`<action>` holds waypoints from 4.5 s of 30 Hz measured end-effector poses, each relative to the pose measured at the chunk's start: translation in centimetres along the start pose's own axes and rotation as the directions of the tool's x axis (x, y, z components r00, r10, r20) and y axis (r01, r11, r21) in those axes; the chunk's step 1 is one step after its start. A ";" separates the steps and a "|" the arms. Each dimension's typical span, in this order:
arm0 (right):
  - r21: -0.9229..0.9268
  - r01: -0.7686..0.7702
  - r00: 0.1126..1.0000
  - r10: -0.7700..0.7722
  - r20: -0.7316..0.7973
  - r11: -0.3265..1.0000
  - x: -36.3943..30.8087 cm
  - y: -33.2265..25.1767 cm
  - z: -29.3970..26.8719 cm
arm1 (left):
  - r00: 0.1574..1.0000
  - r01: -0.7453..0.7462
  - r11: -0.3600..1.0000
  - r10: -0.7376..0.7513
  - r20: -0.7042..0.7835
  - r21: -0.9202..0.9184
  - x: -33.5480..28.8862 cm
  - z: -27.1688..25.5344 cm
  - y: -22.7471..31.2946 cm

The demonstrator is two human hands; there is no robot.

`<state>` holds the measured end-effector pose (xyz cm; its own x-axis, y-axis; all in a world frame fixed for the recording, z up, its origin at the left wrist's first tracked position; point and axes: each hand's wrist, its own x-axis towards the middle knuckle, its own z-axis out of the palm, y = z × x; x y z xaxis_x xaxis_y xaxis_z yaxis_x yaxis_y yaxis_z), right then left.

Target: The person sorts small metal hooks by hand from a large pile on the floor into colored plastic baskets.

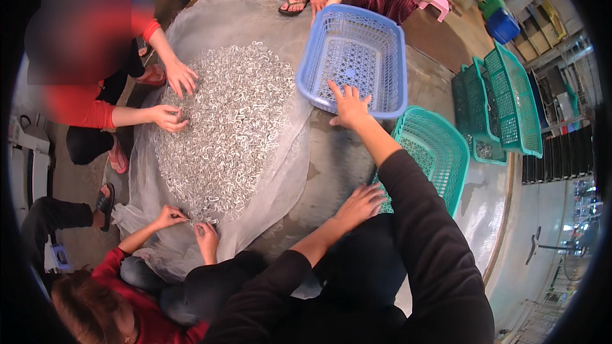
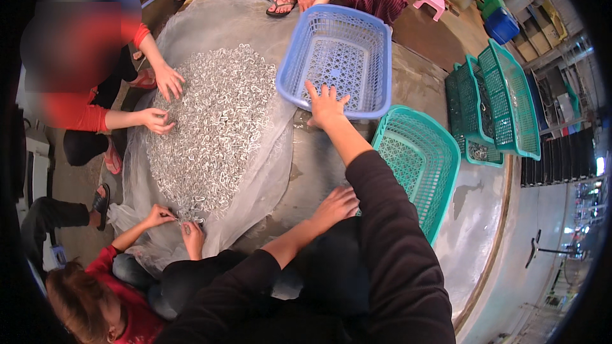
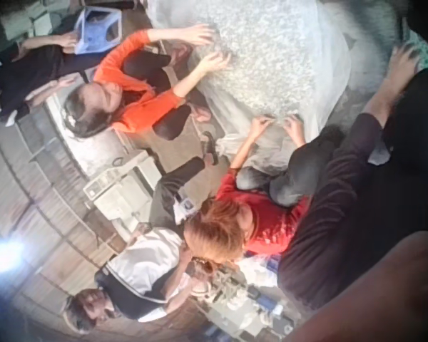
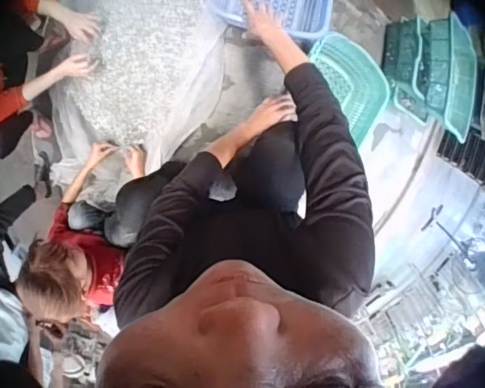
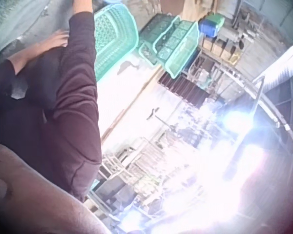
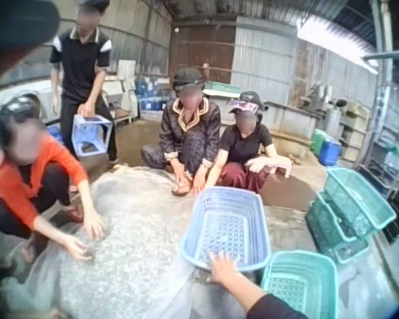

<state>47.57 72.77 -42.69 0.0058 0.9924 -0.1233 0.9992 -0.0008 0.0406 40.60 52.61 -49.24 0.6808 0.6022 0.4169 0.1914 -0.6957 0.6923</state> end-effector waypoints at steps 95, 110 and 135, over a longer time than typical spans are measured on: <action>0.514 0.527 0.580 -0.728 0.364 0.677 -23.7 -11.0 17.8 | 0.493 0.865 0.497 -0.867 -0.063 -0.067 -24.6 -6.6 -6.1; 0.906 0.165 0.960 -0.276 -0.056 0.391 -16.7 -17.7 19.0 | 0.436 0.796 0.550 -0.811 -0.390 -0.253 -25.1 -8.9 -9.8; 0.714 -0.109 0.966 -0.097 0.241 0.692 -12.9 -20.7 19.0 | 0.188 0.351 0.053 -0.982 0.015 -0.935 -25.4 -13.3 -11.0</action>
<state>27.58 57.66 -60.79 -0.0813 0.9287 -0.3617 0.7191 -0.1966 -0.6665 11.79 50.14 -59.59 -0.0494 0.7909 -0.6099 -0.4117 0.5402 0.7340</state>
